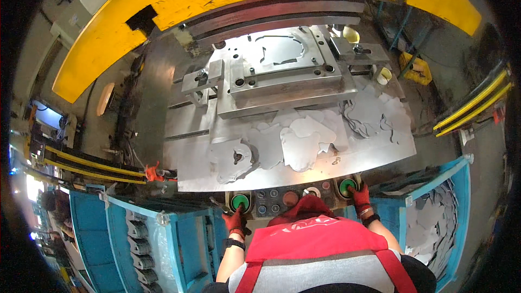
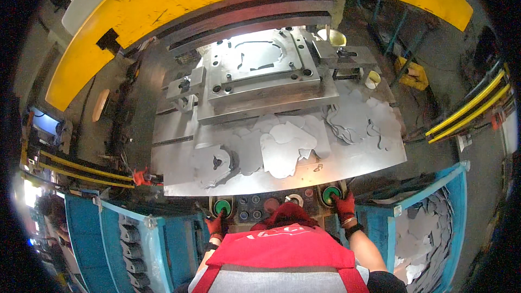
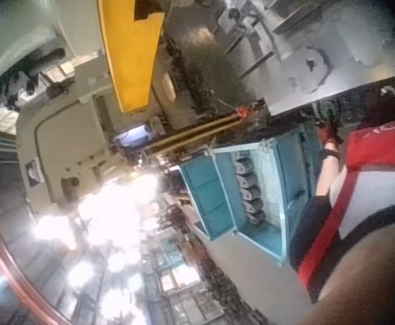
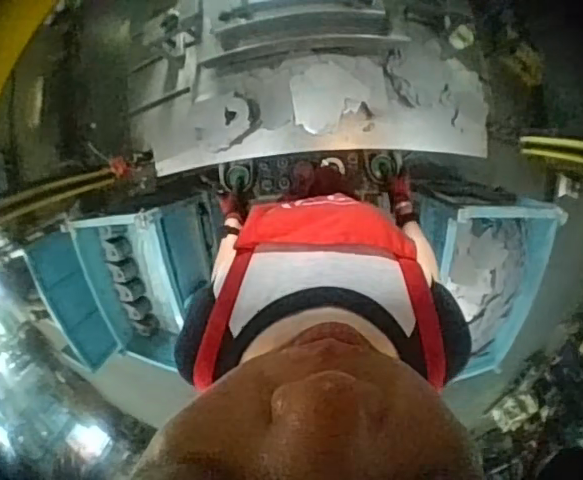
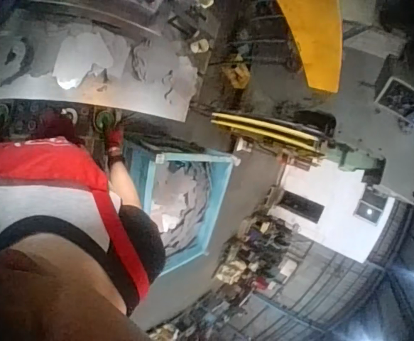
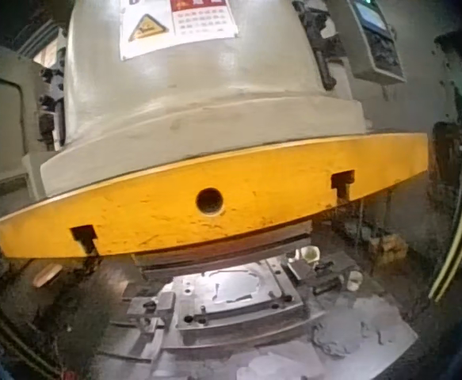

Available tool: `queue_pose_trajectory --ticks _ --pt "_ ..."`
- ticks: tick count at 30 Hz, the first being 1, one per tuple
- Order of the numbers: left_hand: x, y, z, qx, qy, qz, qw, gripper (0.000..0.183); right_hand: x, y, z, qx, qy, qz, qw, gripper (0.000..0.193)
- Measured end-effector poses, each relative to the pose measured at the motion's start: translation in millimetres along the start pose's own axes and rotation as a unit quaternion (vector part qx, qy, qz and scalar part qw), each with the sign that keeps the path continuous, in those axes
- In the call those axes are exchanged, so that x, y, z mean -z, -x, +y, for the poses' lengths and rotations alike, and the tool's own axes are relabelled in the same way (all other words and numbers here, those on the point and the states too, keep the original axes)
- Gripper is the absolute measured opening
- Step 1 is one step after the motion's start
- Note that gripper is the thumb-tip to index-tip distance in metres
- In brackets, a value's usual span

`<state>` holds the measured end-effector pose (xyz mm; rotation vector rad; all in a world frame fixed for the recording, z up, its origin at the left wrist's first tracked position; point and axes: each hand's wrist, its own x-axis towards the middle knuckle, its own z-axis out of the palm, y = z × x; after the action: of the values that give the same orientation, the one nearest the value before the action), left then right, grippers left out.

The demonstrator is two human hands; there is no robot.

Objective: Operator picks up metal blanks, places them into a stamping press, activates the machine, and removes the formed part for trimming.

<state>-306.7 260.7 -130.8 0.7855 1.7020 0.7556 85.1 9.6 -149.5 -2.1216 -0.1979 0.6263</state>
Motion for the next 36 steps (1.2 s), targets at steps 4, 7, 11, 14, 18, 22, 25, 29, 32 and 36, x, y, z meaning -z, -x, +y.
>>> queue_pose_trajectory --ticks 4,7,11,14,18,22,25,29,32,36 --pt "-4.8 -10.0 -16.2 0.02 0.075 0.001 0.997 0.088 -9.0 -14.8 32.0 -0.004 0.048 0.052 0.997 0.067" --pt "-20.2 41.3 46.3 0.053 0.08 -0.002 0.995 0.084 -6.8 -6.1 10.7 -0.03 0.063 0.052 0.996 0.066" --pt "-13.3 24.2 29.3 0.011 -0.039 0.062 0.997 0.079 -5.3 0.1 -9.0 -0.004 -0.008 0.029 1.0 0.067" --pt "-15.1 24.5 31.3 0.007 -0.006 0.035 0.999 0.078 -9.9 -13.2 26.9 -0.012 0.035 0.051 0.998 0.068" --pt "-11.9 15.9 22.8 0.054 -0.036 0.041 0.997 0.08 -7.0 -7.0 14.5 -0.031 0.074 0.05 0.996 0.069" --pt "1.3 -29.3 -32.4 -0.046 -0.014 0.058 0.997 0.081 -11.8 -11.0 20.9 -0.027 0.088 0.071 0.993 0.071" --pt "1.2 11.1 3.9 -0.022 0.017 0.017 0.999 0.074 -4.6 2.5 -6.9 -0.024 0.115 0.062 0.991 0.078" --pt "45.7 10.3 -0.4 -0.067 -0.075 0.066 0.993 0.049 -4.5 -19.6 32.5 0.011 -0.008 0.007 1.0 0.077" --pt "73.1 24.7 21.4 -0.095 0.068 0.042 0.992 0.048 -1.1 -17.2 25.9 0.016 -0.042 -0.022 0.999 0.075" --pt "46.2 81.4 122.3 -0.211 0.231 -0.209 0.927 0.043 -5.8 -22.0 29.1 0.017 -0.033 -0.008 0.999 0.072"
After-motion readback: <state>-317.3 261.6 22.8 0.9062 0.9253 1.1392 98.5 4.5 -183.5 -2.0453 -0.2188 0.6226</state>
